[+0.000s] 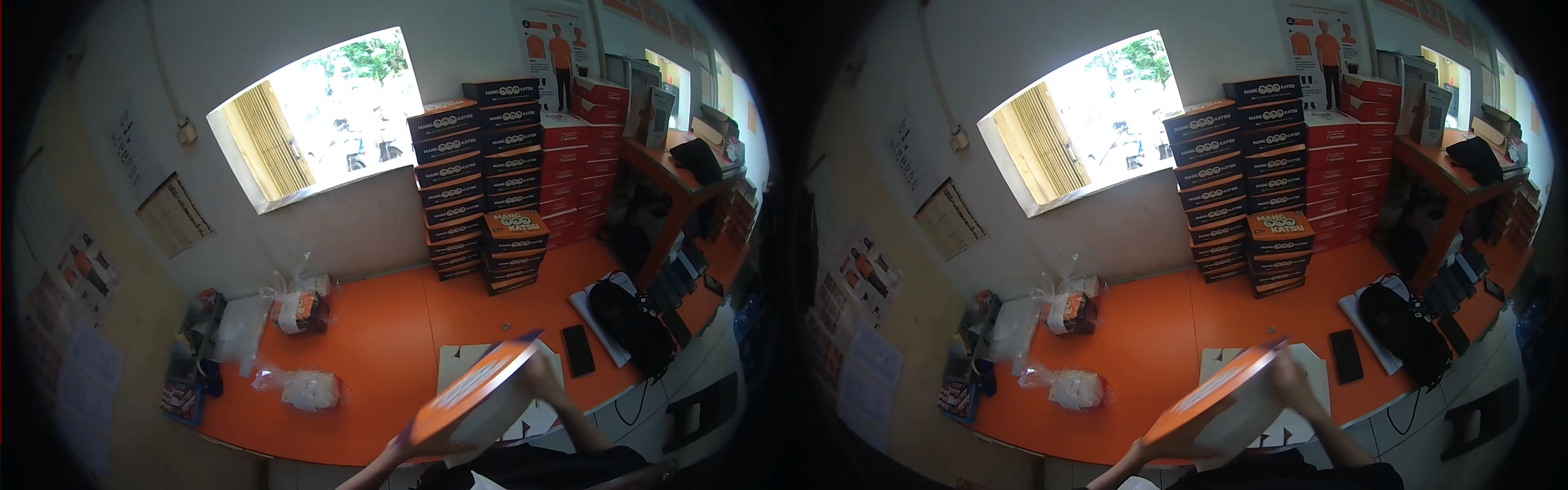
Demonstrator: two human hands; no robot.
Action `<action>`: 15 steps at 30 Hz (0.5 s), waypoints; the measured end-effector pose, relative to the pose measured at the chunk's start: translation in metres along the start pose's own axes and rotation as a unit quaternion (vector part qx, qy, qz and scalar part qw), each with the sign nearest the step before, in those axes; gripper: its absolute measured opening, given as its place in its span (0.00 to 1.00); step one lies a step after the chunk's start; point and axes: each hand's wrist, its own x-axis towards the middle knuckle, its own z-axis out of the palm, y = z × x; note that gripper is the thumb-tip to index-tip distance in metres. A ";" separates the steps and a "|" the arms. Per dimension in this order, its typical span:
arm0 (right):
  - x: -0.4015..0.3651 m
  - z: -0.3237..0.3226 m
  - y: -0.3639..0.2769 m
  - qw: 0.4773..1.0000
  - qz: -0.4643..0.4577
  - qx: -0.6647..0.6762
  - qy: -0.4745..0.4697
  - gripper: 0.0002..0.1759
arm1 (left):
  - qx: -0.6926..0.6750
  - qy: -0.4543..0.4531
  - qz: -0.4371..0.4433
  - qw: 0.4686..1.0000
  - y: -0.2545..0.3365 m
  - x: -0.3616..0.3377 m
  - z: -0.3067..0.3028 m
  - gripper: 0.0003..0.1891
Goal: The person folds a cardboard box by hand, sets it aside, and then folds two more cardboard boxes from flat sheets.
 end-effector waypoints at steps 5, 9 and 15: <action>-0.005 -0.044 0.017 0.977 0.202 0.032 -0.060 0.31 | 0.408 0.115 0.098 0.901 -0.002 -0.025 -0.002 0.28; -0.006 -0.024 0.015 0.964 0.185 0.169 -0.092 0.30 | 0.397 0.212 0.136 0.883 0.020 -0.022 0.006 0.02; -0.015 -0.013 -0.080 0.862 -0.105 0.413 -0.273 0.13 | 0.109 -0.055 -0.048 0.991 0.043 -0.005 0.005 0.11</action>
